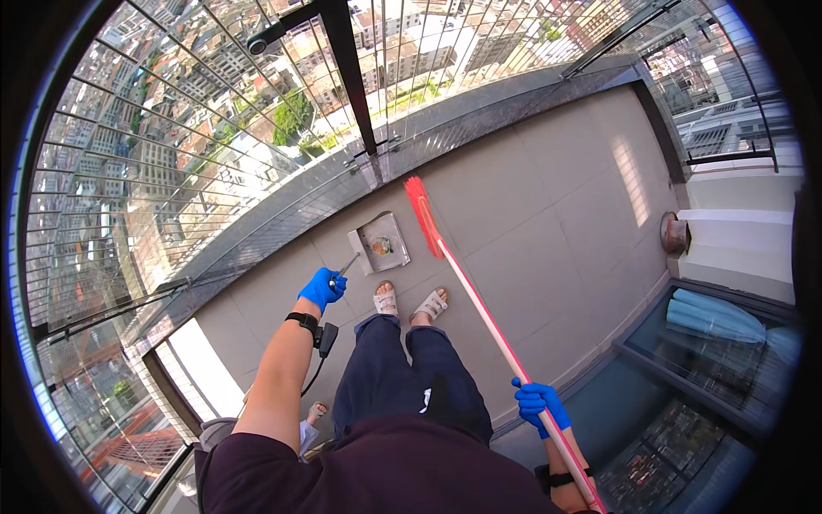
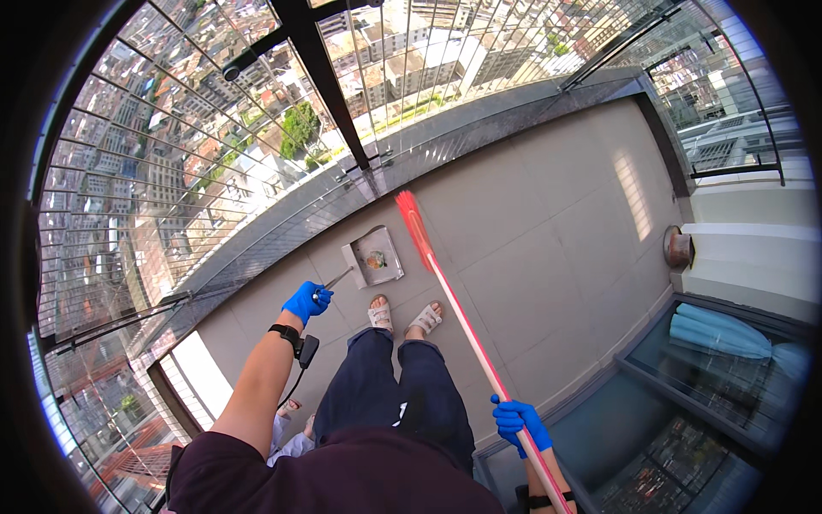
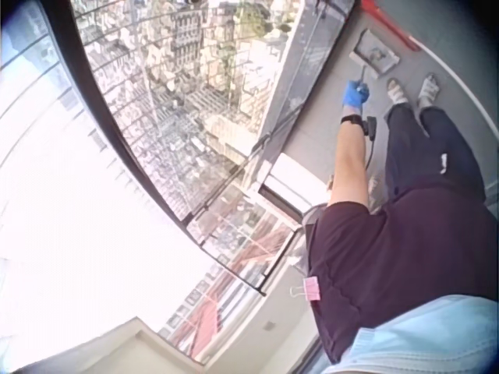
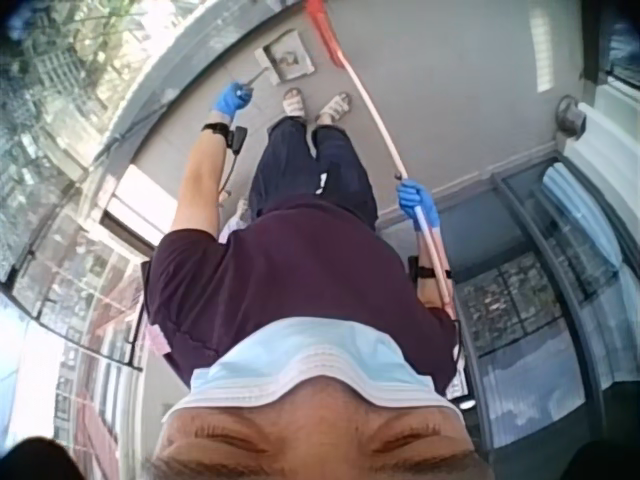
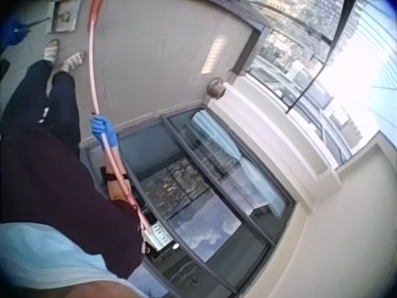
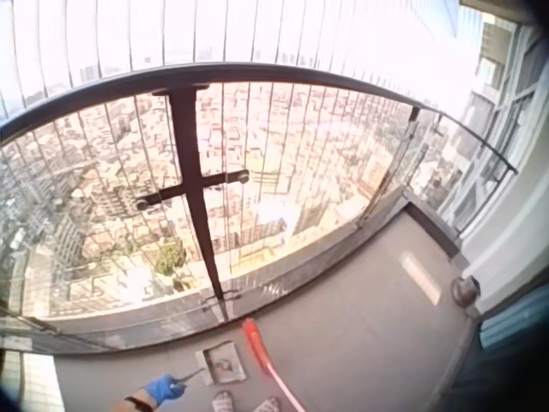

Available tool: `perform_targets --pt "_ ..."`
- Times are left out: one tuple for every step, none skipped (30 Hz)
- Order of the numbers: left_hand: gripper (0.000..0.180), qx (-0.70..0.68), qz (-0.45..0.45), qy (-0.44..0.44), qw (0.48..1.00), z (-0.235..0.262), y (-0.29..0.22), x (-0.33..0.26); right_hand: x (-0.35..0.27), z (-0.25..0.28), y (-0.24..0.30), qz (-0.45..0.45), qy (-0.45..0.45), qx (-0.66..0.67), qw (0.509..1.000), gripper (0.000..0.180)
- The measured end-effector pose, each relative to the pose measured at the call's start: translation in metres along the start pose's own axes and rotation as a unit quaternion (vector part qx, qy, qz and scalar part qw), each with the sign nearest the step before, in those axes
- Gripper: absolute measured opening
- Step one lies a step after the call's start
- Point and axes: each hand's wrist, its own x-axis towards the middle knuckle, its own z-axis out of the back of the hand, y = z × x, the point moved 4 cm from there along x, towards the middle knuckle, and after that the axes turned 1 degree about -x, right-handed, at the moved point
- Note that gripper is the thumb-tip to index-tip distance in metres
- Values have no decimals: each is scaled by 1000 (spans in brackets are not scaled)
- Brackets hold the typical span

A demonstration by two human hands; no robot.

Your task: Sweeping the balcony floor with a broom and dustpan.

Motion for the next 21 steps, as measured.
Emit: perform_targets --pt "16 1 -1 1 1000 2 0 -1 -2 0 3 8 4 -2 1000 14" --pt "16 -12 3 9 1000 4 1 -4 -5 2 4 17 9 -1 1000 15" --pt "17 -23 6 17 1000 6 1 -7 -7 2 6 18 10 3 1000 15" --pt "17 -20 7 15 1000 10 1 -10 -8 3 11 31 -3 -4 1000 15" --pt "18 -21 -4 9 1000 15 0 -18 -12 5 13 44 -15 -10 999 15" --pt "20 -21 -13 5 1000 17 -2 -21 -15 12 19 47 -25 -17 998 16" --pt "20 -13 -10 4 1000 22 -1 -27 -19 20 22 52 -21 -11 998 16" --pt "22 -30 -10 8 999 27 0 -36 -22 29 27 65 -46 -24 997 16" --pt "23 -45 -6 14 999 32 2 -42 -27 40 31 81 -72 -34 994 16" --pt "23 -50 -9 31 998 40 2 -47 -31 53 35 83 -82 -37 993 15" --pt "26 -53 -9 49 997 46 4 -49 -35 66 37 94 -73 -28 993 15" --pt "27 -60 -3 49 997 49 9 -52 -39 81 36 91 -93 -28 991 9" --pt "28 -67 3 49 997 47 13 -55 -43 96 34 88 -112 -29 989 7" --pt "28 -45 19 34 998 40 19 -60 -47 110 30 105 -103 -15 989 7" --pt "28 -22 36 18 999 32 27 -63 -50 126 22 108 -94 36 989 8" --pt "28 -36 50 25 998 29 30 -65 -52 140 13 106 -80 84 988 12" --pt "27 -49 65 33 996 26 33 -65 -55 158 4 123 -67 97 985 12" --pt "24 -41 69 16 997 21 35 -62 -60 177 -8 148 -49 142 978 14" --pt "21 -34 70 -1 997 16 35 -57 -61 192 -20 170 -31 185 968 17" --pt "18 -38 80 -9 996 11 36 -53 -62 199 -34 184 -18 196 963 17" --pt "16 -41 89 -17 995 4 35 -49 -64 204 -49 191 28 244 950 16"
